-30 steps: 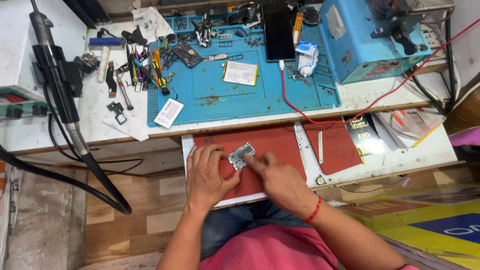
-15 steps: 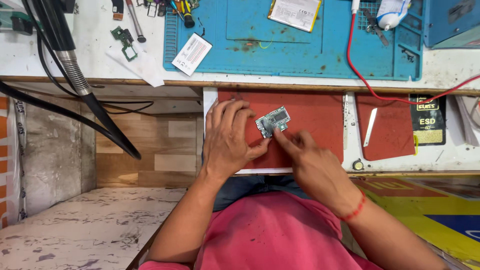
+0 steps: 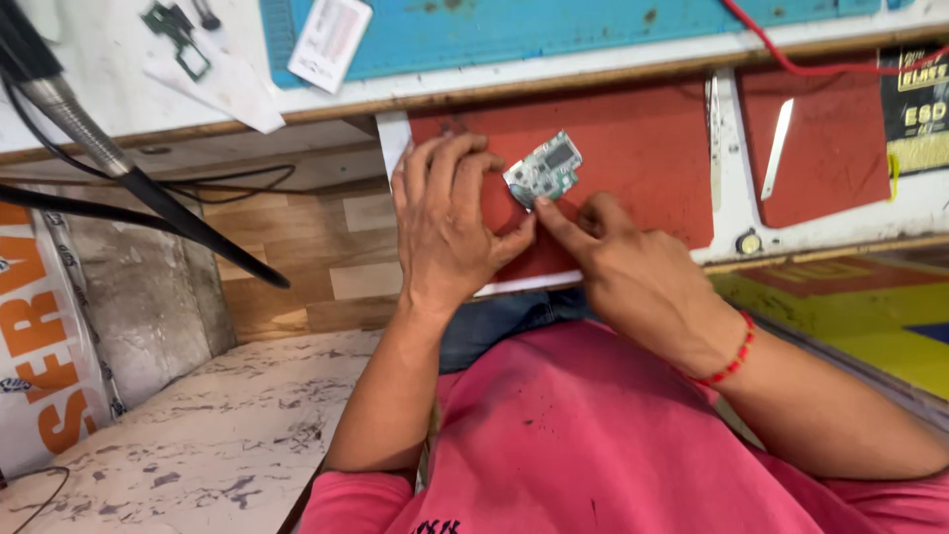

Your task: The person repeatedly rubs a small electronic component on a red mat using a purple tool, likely to clean or remove residue. The person holds the component with one hand and scrubs it with the other, occasionally adjusting its position on the mat.

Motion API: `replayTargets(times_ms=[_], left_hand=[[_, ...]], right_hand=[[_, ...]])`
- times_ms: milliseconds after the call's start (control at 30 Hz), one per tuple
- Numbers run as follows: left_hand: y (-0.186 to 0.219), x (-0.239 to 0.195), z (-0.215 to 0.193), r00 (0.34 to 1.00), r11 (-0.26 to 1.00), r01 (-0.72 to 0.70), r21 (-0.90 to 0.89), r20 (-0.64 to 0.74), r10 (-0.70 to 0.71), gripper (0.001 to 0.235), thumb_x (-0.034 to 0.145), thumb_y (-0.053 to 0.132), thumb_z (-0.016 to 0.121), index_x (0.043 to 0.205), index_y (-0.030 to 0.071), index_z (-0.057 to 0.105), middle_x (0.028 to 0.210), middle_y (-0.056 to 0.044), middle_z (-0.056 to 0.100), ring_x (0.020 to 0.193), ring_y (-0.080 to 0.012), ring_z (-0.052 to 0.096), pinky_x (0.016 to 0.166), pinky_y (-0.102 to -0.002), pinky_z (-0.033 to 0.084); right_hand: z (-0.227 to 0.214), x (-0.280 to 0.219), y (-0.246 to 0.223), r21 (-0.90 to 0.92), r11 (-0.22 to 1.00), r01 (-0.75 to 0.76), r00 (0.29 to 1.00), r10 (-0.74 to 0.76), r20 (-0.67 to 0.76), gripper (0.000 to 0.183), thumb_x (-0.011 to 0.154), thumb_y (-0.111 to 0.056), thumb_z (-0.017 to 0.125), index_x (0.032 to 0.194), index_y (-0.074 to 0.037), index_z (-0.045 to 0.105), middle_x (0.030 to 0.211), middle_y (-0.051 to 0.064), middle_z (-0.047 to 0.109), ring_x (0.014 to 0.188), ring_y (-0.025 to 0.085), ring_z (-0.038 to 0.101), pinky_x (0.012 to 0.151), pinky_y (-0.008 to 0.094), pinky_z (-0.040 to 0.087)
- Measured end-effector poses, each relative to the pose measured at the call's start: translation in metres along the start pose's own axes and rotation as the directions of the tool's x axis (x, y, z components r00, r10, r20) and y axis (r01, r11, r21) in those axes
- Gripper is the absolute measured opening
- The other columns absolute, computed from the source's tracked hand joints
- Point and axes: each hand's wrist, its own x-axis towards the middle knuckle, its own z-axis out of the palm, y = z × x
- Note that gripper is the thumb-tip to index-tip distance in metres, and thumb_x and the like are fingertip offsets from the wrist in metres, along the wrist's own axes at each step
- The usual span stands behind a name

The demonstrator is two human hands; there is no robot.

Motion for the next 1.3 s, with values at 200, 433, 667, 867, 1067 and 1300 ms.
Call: replayTargets(times_ms=[200, 433, 667, 867, 1067, 1300], left_hand=[[-0.003, -0.006, 0.0, 1.0, 1.0, -0.005, 0.025, -0.005, 0.005, 0.057, 0.068, 0.032, 0.094, 0.112, 0.01, 0.067, 0.128, -0.006, 0.06, 0.128, -0.0321, 0.051, 0.117, -0.054, 0.034], [-0.005, -0.005, -0.001, 0.998, 0.999, -0.035, 0.019, -0.048, 0.036, 0.052, 0.069, 0.032, 0.094, 0.109, 0.01, 0.069, 0.124, -0.006, 0.061, 0.126, -0.0321, 0.053, 0.116, -0.055, 0.035], [0.002, -0.001, -0.005, 1.0, 1.0, -0.002, -0.007, -0.025, 0.002, 0.054, 0.066, 0.032, 0.093, 0.109, 0.011, 0.069, 0.123, -0.006, 0.061, 0.124, -0.0309, 0.053, 0.113, -0.054, 0.037], [0.0, 0.0, -0.004, 1.0, 1.0, 0.002, 0.007, 0.002, -0.002, 0.054, 0.068, 0.034, 0.092, 0.11, 0.011, 0.068, 0.123, -0.006, 0.06, 0.124, -0.0308, 0.053, 0.111, -0.053, 0.036], [-0.001, 0.005, -0.006, 1.0, 1.0, -0.014, 0.013, -0.012, 0.014, 0.056, 0.065, 0.035, 0.091, 0.11, 0.011, 0.067, 0.124, -0.006, 0.06, 0.124, -0.031, 0.052, 0.112, -0.054, 0.035], [-0.002, 0.003, -0.006, 1.0, 1.0, 0.012, 0.003, 0.002, -0.012, 0.055, 0.066, 0.034, 0.091, 0.11, 0.011, 0.066, 0.123, -0.005, 0.06, 0.124, -0.0297, 0.053, 0.113, -0.053, 0.035]], right_hand=[[0.011, 0.002, 0.007, 0.026, 0.998, 0.056, 0.989, -0.052, -0.135, 0.061, 0.089, -0.003, 0.053, 0.148, -0.017, 0.057, 0.115, 0.019, 0.061, 0.069, 0.041, 0.066, 0.058, 0.05, 0.056], [0.01, 0.006, 0.01, 0.053, 0.997, 0.048, 0.987, -0.039, -0.156, 0.057, 0.092, -0.003, 0.053, 0.148, -0.014, 0.057, 0.112, 0.018, 0.062, 0.074, 0.042, 0.066, 0.063, 0.051, 0.055], [0.012, 0.008, 0.003, 0.059, 0.997, 0.057, 0.989, -0.048, -0.142, 0.063, 0.088, -0.001, 0.052, 0.149, -0.016, 0.055, 0.112, 0.018, 0.062, 0.069, 0.041, 0.066, 0.059, 0.051, 0.055], [0.023, 0.0, 0.008, 0.057, 0.997, 0.042, 0.993, -0.036, -0.108, 0.067, 0.085, -0.002, 0.053, 0.15, -0.019, 0.054, 0.11, 0.016, 0.062, 0.069, 0.04, 0.068, 0.059, 0.05, 0.056], [0.02, 0.009, 0.006, 0.034, 0.999, 0.023, 0.992, -0.019, -0.123, 0.066, 0.088, -0.002, 0.054, 0.151, -0.02, 0.052, 0.11, 0.017, 0.062, 0.069, 0.04, 0.068, 0.057, 0.05, 0.057], [0.022, 0.009, 0.002, 0.037, 0.999, 0.034, 0.993, -0.03, -0.111, 0.069, 0.086, -0.001, 0.056, 0.152, -0.02, 0.051, 0.112, 0.017, 0.061, 0.07, 0.039, 0.068, 0.058, 0.049, 0.057]])
